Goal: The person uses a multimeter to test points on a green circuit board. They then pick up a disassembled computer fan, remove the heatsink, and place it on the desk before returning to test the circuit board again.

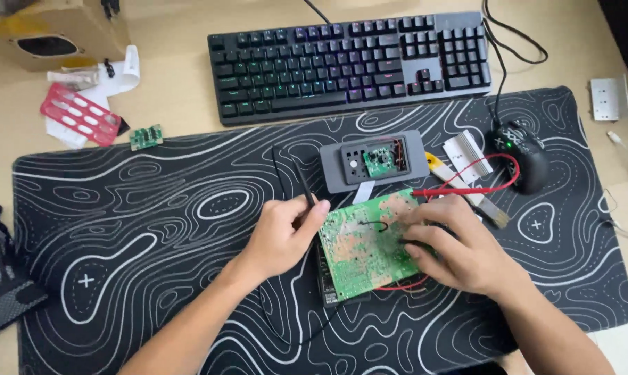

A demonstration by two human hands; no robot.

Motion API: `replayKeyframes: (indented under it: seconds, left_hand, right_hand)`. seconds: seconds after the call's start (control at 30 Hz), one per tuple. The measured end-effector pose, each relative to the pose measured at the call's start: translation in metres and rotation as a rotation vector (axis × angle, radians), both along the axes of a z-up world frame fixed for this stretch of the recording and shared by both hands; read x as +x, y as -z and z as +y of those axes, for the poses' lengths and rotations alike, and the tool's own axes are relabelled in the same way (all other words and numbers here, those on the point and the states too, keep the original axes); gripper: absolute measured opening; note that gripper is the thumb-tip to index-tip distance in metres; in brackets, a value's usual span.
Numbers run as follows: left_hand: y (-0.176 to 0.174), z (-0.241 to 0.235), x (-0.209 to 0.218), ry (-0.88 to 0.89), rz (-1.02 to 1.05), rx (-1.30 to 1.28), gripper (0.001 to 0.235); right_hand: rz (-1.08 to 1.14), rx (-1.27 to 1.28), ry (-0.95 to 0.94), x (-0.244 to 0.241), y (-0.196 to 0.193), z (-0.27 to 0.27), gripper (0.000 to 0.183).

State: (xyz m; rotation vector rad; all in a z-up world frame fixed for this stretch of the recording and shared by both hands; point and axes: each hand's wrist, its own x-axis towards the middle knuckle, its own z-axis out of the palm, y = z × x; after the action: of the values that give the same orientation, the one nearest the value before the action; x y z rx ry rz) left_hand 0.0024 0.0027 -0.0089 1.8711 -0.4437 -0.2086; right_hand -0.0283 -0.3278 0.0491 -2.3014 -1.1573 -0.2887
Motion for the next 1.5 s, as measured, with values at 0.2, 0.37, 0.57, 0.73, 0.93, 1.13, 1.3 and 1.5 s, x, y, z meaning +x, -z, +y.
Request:
replayKeyframes:
  seconds: [0.2,0.37,0.57,0.73,0.93,1.13,1.3,1.5]
  left_hand:
    - [0.002,-0.002,0.004,0.042,0.018,-0.023,0.05]
    - [0.0,0.0,0.003,-0.004,0.016,0.066,0.05]
    - [-0.006,0.001,0.007,0.102,0.094,-0.02,0.047]
    - [0.002,0.0,0.007,0.108,0.063,-0.054,0.044]
    - [-0.001,0.0,0.003,0.083,0.076,-0.023,0.048]
    - [0.003,0.0,0.0,0.089,0.049,-0.035,0.048]
    - [0.002,0.002,-0.001,0.079,0.06,-0.04,0.048]
    - [0.001,0.004,-0.002,0.057,0.097,-0.037,0.053]
  right_hand:
    - [-0.006,0.041,0.03,0.011,0.005,0.001,0.021]
    - [0.09,0.009,0.011,0.009,0.016,-0.005,0.021]
    - [0.028,0.051,-0.025,0.015,0.015,-0.003,0.018]
    - [-0.016,0.026,-0.055,0.012,0.0,0.005,0.015]
    - [0.055,0.001,0.0,-0.002,0.007,0.003,0.016]
    - [0.139,-0.011,0.053,-0.008,0.023,-0.005,0.017]
    - [0.14,0.0,0.055,-0.009,0.026,-0.006,0.019]
    - [0.128,-0.032,0.114,-0.005,0.019,-0.013,0.017]
